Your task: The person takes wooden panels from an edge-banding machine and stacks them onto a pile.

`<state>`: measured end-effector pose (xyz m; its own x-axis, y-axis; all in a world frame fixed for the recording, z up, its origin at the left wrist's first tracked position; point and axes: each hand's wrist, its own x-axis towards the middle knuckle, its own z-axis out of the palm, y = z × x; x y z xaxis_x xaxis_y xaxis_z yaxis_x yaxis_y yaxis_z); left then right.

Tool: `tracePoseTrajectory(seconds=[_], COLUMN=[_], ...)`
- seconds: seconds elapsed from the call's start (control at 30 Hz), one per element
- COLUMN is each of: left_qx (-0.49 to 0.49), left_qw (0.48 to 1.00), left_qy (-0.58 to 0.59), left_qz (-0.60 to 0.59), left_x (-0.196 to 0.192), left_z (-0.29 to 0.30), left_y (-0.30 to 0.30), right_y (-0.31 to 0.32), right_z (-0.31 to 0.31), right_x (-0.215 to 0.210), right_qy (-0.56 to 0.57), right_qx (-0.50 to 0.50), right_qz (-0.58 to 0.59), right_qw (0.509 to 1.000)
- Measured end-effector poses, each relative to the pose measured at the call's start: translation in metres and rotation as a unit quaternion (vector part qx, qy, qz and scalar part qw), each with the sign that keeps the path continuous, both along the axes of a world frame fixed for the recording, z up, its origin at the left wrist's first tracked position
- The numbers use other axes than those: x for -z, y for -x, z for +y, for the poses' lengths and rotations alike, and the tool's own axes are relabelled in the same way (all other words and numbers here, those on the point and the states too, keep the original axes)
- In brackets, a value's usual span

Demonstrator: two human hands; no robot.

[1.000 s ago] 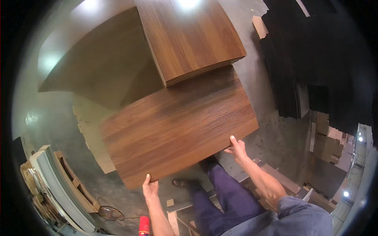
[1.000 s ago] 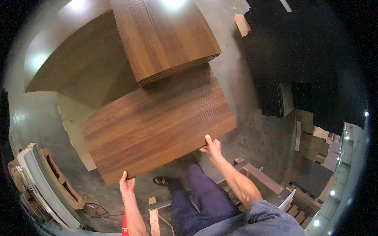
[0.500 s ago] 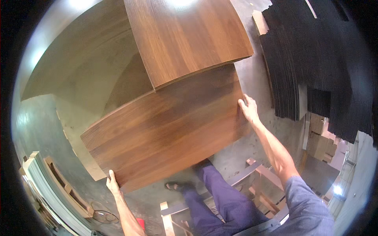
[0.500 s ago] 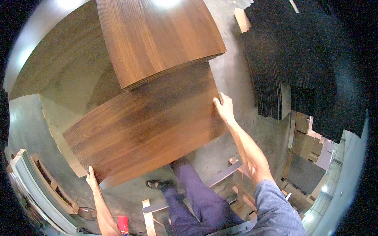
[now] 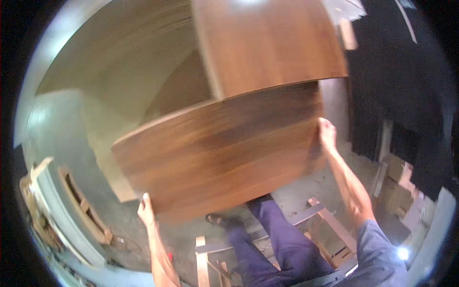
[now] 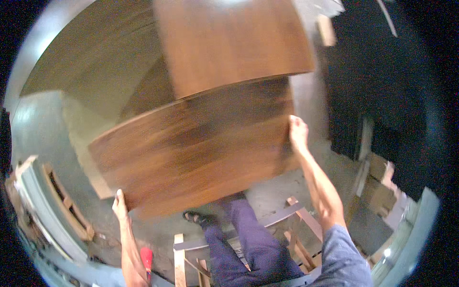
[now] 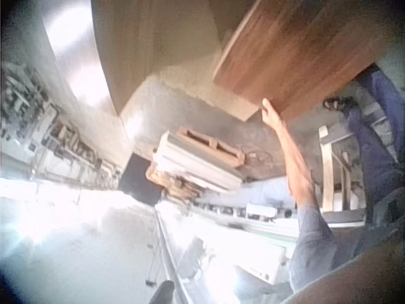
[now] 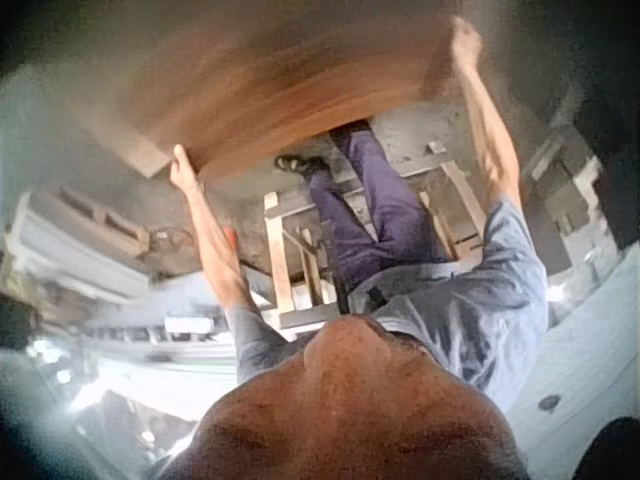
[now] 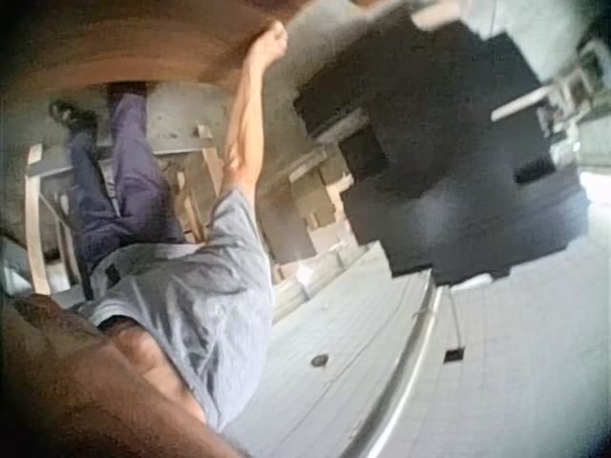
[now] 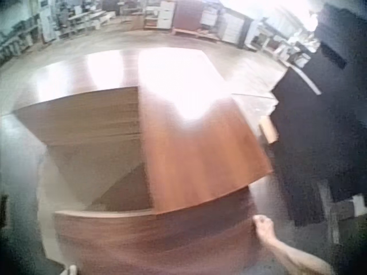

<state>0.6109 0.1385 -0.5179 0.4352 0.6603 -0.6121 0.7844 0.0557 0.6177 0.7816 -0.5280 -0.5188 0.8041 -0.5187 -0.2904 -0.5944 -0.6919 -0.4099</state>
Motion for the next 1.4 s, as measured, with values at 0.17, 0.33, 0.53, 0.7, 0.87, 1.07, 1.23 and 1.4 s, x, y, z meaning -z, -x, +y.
tracePoseTrajectory(seconds=[0.17, 0.33, 0.53, 0.7, 0.87, 1.07, 1.23, 1.4], left_qx=[0.05, 0.067, 0.033, 0.023, 0.034, -0.059, -0.296, -0.427], left_qw=[0.995, 0.98, 0.969, 0.98, 0.949, 0.963, 0.909, 0.845], left_qy=[-0.085, -0.112, -0.2, 0.118, 0.305, 0.196, 0.103, 0.031], left_qz=[0.024, 0.152, -0.14, -0.157, -0.068, -0.173, -0.276, -0.321], left_x=[0.002, -0.007, -0.077, -0.162, -0.231, -0.313, -0.393, -0.44], left_z=[0.008, 0.012, -0.04, -0.143, -0.224, -0.178, -0.088, -0.068], left_y=[0.009, 0.007, 0.038, 0.174, 0.334, 0.46, 0.531, 0.588], right_y=[0.004, -0.003, 0.044, 0.16, 0.252, 0.3, 0.321, 0.33], right_z=[-0.019, -0.047, 0.0, 0.106, 0.183, 0.251, 0.308, 0.358], right_x=[0.013, 0.021, -0.041, -0.116, -0.179, -0.24, -0.288, -0.306], right_qy=[-0.066, -0.011, 0.066, -0.131, -0.255, -0.301, -0.337, -0.356], right_qx=[0.018, -0.101, -0.184, -0.266, -0.291, -0.259, -0.282, -0.353], right_qz=[0.019, 0.158, 0.091, 0.27, 0.305, 0.285, 0.296, 0.298], right_qw=[0.997, 0.982, 0.976, 0.916, 0.87, 0.872, 0.848, 0.813])
